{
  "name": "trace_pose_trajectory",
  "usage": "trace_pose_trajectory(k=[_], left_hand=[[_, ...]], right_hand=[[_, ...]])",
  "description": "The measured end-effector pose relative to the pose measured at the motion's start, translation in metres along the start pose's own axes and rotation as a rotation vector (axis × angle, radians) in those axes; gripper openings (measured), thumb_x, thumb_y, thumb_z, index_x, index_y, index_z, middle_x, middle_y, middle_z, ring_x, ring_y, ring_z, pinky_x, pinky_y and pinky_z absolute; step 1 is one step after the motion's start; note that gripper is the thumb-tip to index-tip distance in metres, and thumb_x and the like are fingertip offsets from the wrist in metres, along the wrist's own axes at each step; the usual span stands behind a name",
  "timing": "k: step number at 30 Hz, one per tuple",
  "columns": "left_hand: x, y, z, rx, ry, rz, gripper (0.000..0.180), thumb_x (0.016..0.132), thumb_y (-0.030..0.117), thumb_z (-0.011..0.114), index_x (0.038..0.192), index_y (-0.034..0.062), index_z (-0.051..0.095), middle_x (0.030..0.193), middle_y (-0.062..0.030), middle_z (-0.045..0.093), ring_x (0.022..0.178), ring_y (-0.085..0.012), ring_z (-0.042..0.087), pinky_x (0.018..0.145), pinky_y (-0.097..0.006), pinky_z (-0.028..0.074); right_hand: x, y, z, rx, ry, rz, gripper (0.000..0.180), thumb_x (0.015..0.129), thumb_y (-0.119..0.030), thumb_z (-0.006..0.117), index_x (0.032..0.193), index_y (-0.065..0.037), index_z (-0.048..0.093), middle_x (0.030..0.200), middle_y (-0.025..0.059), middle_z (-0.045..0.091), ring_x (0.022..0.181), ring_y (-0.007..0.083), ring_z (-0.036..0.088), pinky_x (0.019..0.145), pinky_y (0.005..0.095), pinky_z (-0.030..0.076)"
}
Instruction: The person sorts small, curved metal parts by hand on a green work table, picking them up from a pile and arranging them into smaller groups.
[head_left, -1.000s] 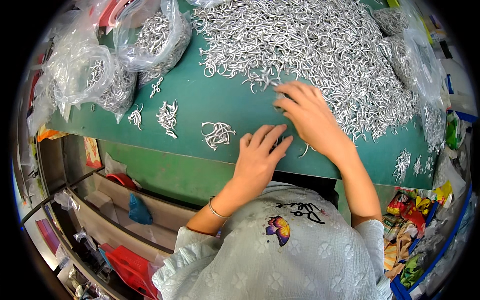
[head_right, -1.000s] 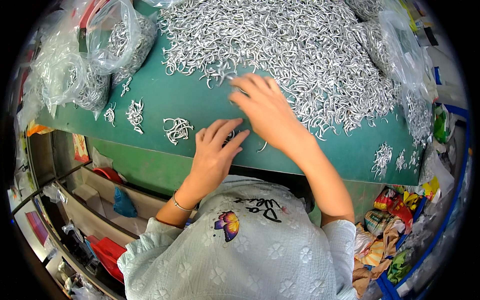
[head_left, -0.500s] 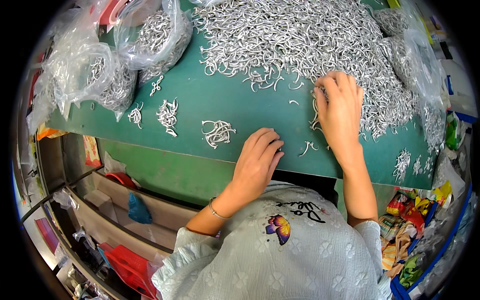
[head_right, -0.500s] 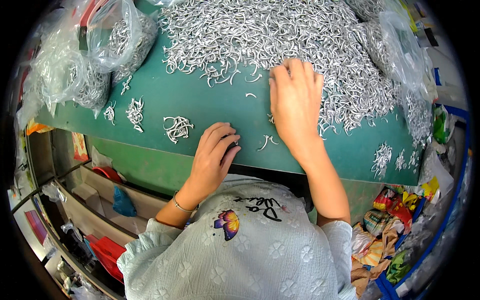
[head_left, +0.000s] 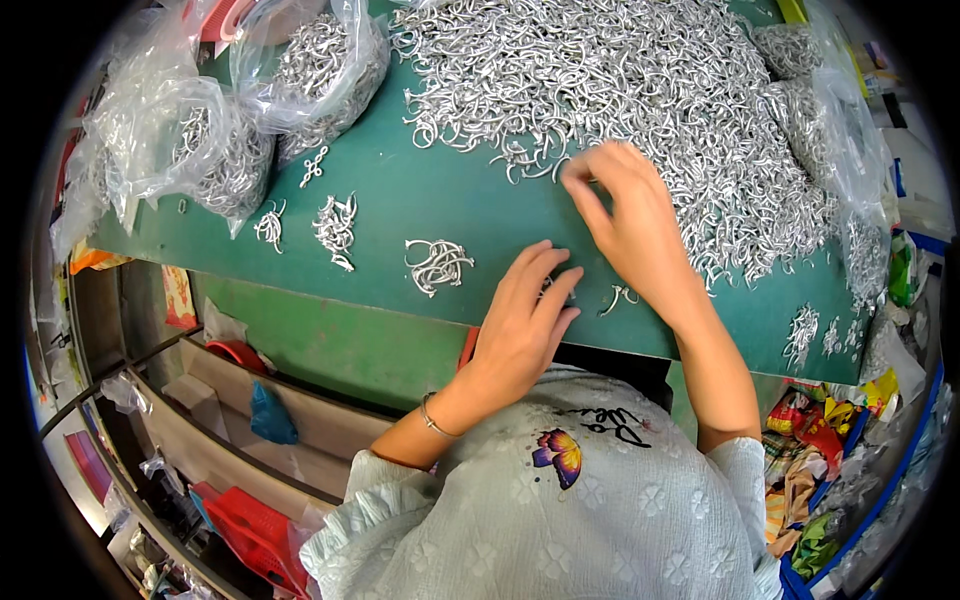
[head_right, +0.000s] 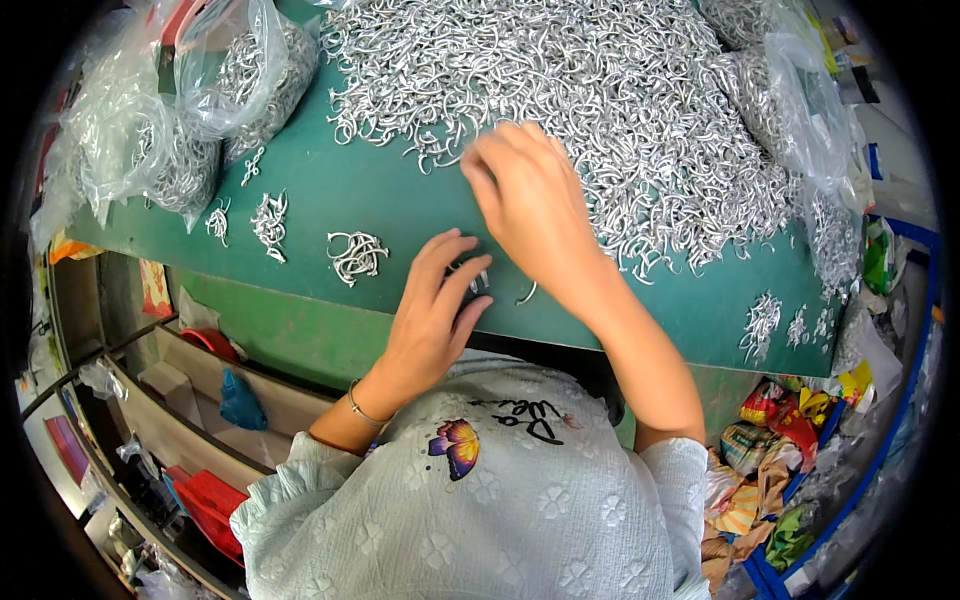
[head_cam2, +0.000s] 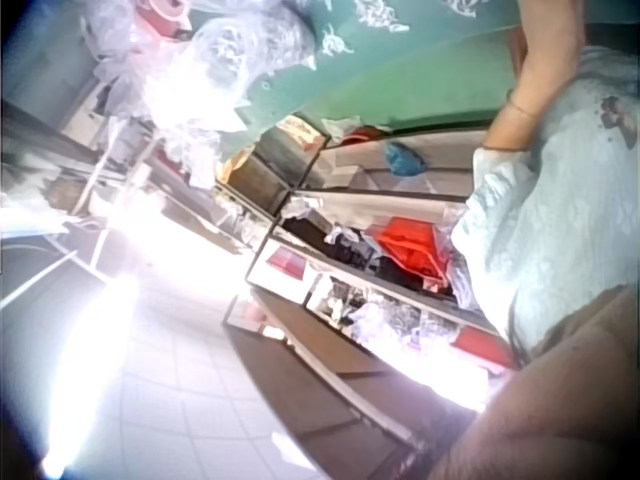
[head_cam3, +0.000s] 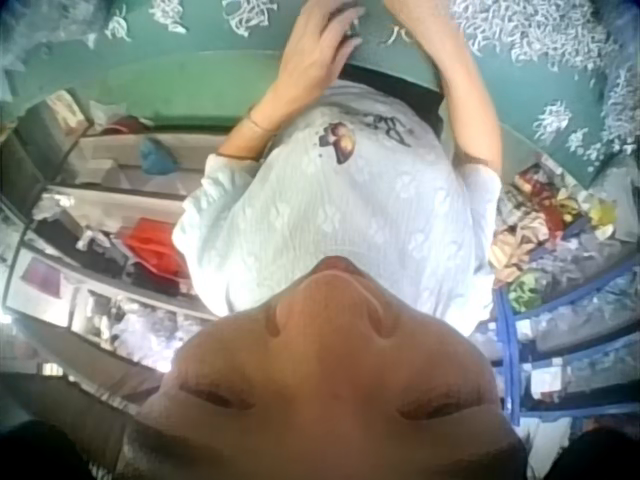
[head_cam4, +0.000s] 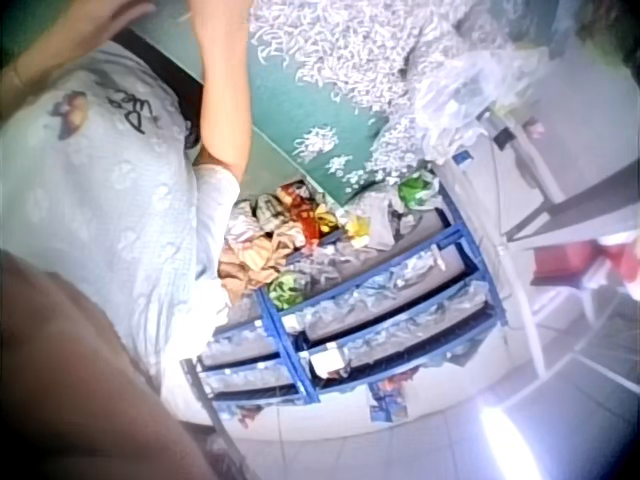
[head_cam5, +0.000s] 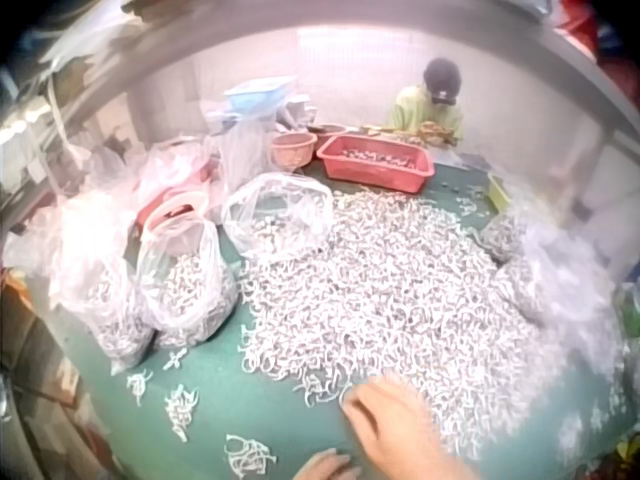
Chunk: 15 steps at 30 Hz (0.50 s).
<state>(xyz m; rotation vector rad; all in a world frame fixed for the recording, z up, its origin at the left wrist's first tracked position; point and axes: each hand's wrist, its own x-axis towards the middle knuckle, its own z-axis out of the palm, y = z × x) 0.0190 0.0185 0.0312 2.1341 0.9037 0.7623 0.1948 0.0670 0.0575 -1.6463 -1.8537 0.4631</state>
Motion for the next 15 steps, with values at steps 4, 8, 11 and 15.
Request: trace_pose_trajectory(k=[4, 8, 11, 15], left_hand=[[-0.002, -0.005, 0.006, -0.006, 0.002, 0.050, 0.031, 0.076, -0.006, 0.070, 0.106, -0.0025, 0.062, 0.117, -0.0161, 0.056, 0.117, -0.0376, 0.054, 0.096, -0.045, 0.046], [-0.004, -0.007, 0.006, -0.047, 0.022, 0.026, 0.027, 0.076, -0.006, 0.070, 0.102, -0.0039, 0.062, 0.112, -0.0159, 0.057, 0.114, -0.0369, 0.056, 0.092, -0.044, 0.048], [-0.005, -0.008, 0.007, -0.073, 0.039, 0.012, 0.027, 0.076, -0.007, 0.070, 0.101, -0.0043, 0.062, 0.112, -0.0160, 0.057, 0.114, -0.0369, 0.056, 0.091, -0.044, 0.048], [-0.005, -0.009, 0.008, -0.099, 0.056, 0.020, 0.026, 0.077, -0.006, 0.071, 0.101, -0.0043, 0.062, 0.113, -0.0163, 0.057, 0.114, -0.0379, 0.056, 0.091, -0.044, 0.048]], right_hand=[[0.021, 0.006, 0.031, -0.310, 0.069, -0.094, 0.008, 0.082, -0.012, 0.067, 0.083, -0.004, 0.065, 0.087, 0.0082, 0.058, 0.091, 0.0266, 0.052, 0.079, 0.0377, 0.039], [0.016, 0.007, 0.018, -0.322, -0.010, -0.054, 0.008, 0.080, -0.011, 0.070, 0.081, -0.005, 0.066, 0.086, 0.0085, 0.058, 0.090, 0.0261, 0.052, 0.079, 0.0371, 0.038], [-0.003, 0.006, -0.002, -0.144, -0.025, 0.003, 0.009, 0.077, -0.007, 0.072, 0.080, -0.005, 0.064, 0.085, 0.0068, 0.057, 0.087, 0.0259, 0.052, 0.077, 0.0379, 0.037], [-0.016, 0.017, -0.019, -0.252, -0.110, 0.041, 0.008, 0.080, -0.007, 0.071, 0.084, -0.006, 0.065, 0.086, 0.0070, 0.058, 0.088, 0.0259, 0.053, 0.079, 0.0380, 0.036]])
